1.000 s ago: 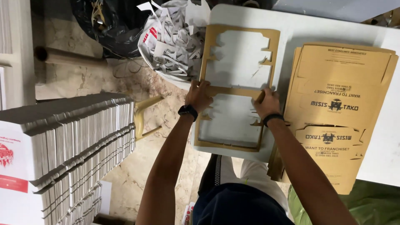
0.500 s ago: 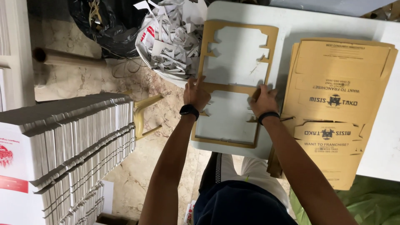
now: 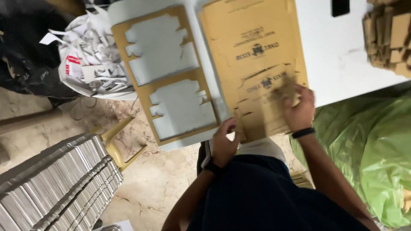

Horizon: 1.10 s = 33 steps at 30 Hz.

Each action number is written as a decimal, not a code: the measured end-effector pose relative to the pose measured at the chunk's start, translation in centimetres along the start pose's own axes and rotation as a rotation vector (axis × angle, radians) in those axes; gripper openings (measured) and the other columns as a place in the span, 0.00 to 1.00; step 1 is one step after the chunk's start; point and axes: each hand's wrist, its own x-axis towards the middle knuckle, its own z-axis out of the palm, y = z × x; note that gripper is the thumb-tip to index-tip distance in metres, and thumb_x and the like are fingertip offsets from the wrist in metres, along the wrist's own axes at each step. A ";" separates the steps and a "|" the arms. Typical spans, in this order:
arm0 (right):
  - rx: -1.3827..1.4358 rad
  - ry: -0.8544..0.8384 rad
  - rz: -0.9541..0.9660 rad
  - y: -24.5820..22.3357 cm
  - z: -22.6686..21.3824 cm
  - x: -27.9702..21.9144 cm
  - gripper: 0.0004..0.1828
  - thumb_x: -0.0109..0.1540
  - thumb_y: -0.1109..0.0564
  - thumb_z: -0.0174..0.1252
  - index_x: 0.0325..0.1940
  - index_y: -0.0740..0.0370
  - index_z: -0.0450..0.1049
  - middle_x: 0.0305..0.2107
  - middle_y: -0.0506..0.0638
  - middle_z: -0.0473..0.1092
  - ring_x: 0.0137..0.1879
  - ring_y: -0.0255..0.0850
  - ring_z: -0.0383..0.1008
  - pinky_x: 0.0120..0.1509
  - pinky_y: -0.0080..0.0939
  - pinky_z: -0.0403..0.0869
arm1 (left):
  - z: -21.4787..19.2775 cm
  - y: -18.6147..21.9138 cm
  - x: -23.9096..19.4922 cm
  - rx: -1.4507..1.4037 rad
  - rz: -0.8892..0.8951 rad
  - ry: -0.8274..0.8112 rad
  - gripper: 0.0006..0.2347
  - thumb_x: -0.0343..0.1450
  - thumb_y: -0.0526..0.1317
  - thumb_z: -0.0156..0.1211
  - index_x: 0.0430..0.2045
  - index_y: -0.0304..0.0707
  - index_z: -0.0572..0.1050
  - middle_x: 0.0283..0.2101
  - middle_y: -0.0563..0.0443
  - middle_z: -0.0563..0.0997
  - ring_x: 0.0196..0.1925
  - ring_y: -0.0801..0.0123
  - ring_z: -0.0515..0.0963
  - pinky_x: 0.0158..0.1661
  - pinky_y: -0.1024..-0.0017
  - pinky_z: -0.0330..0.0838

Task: Folding flat cardboard sheets into boxes and removing die-cut waste material on a work table.

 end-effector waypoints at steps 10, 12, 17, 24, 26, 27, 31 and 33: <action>-0.118 -0.244 0.174 14.8 -0.1 -2.2 0.33 0.58 0.42 0.70 0.59 0.66 0.73 0.44 0.63 0.69 0.56 0.65 0.71 0.60 0.58 0.71 | 9.1 5.8 -0.3 0.252 -0.383 0.028 0.37 0.67 0.39 0.67 0.70 0.43 0.51 0.60 0.16 0.64 0.54 0.22 0.76 0.51 0.37 0.77; -0.035 -0.350 0.248 14.2 -1.7 -1.7 0.35 0.58 0.42 0.68 0.61 0.65 0.69 0.47 0.62 0.67 0.58 0.65 0.69 0.62 0.57 0.70 | 10.3 6.5 -0.1 0.046 -0.466 0.140 0.38 0.66 0.38 0.66 0.70 0.39 0.50 0.60 0.16 0.66 0.56 0.25 0.76 0.53 0.41 0.76; 0.117 -0.636 0.329 15.1 -4.0 0.2 0.40 0.59 0.40 0.66 0.69 0.58 0.60 0.52 0.58 0.60 0.61 0.59 0.66 0.65 0.53 0.69 | 12.7 1.2 -0.3 0.053 -0.755 0.374 0.38 0.62 0.53 0.75 0.67 0.54 0.60 0.54 0.40 0.78 0.57 0.52 0.80 0.58 0.58 0.72; 0.255 -0.738 0.250 16.0 -5.9 1.8 0.46 0.54 0.55 0.71 0.72 0.62 0.55 0.49 0.60 0.59 0.53 0.59 0.71 0.57 0.53 0.73 | 15.2 -1.9 -0.3 0.157 -0.463 0.531 0.17 0.68 0.49 0.71 0.40 0.32 0.81 0.28 0.38 0.81 0.34 0.50 0.83 0.34 0.58 0.76; 0.279 -0.746 0.219 17.1 -5.5 1.6 0.48 0.53 0.56 0.73 0.72 0.63 0.55 0.49 0.59 0.58 0.52 0.57 0.71 0.55 0.50 0.73 | 15.5 -0.9 -0.5 0.268 -0.464 0.576 0.21 0.68 0.52 0.70 0.39 0.27 0.81 0.30 0.31 0.79 0.37 0.39 0.83 0.37 0.52 0.76; 0.302 -0.763 0.230 17.1 -5.6 1.7 0.51 0.51 0.56 0.74 0.73 0.63 0.54 0.49 0.58 0.57 0.51 0.55 0.70 0.55 0.48 0.73 | 15.5 0.4 -0.6 0.231 -0.521 0.545 0.23 0.69 0.53 0.69 0.47 0.31 0.78 0.37 0.32 0.80 0.45 0.39 0.82 0.44 0.50 0.76; 0.341 -0.806 0.243 17.6 -5.7 2.4 0.62 0.44 0.56 0.78 0.76 0.60 0.51 0.50 0.57 0.55 0.52 0.52 0.69 0.57 0.46 0.73 | 15.4 3.4 -0.4 0.109 -0.560 0.403 0.18 0.69 0.52 0.67 0.48 0.45 0.74 0.48 0.35 0.81 0.58 0.35 0.78 0.55 0.47 0.72; 0.373 -0.834 0.266 17.3 -6.6 2.8 0.62 0.45 0.56 0.78 0.77 0.61 0.50 0.51 0.57 0.55 0.54 0.51 0.69 0.59 0.45 0.73 | 15.3 2.5 -0.8 0.101 -0.549 0.385 0.17 0.69 0.50 0.67 0.47 0.49 0.74 0.48 0.35 0.81 0.58 0.36 0.77 0.56 0.47 0.71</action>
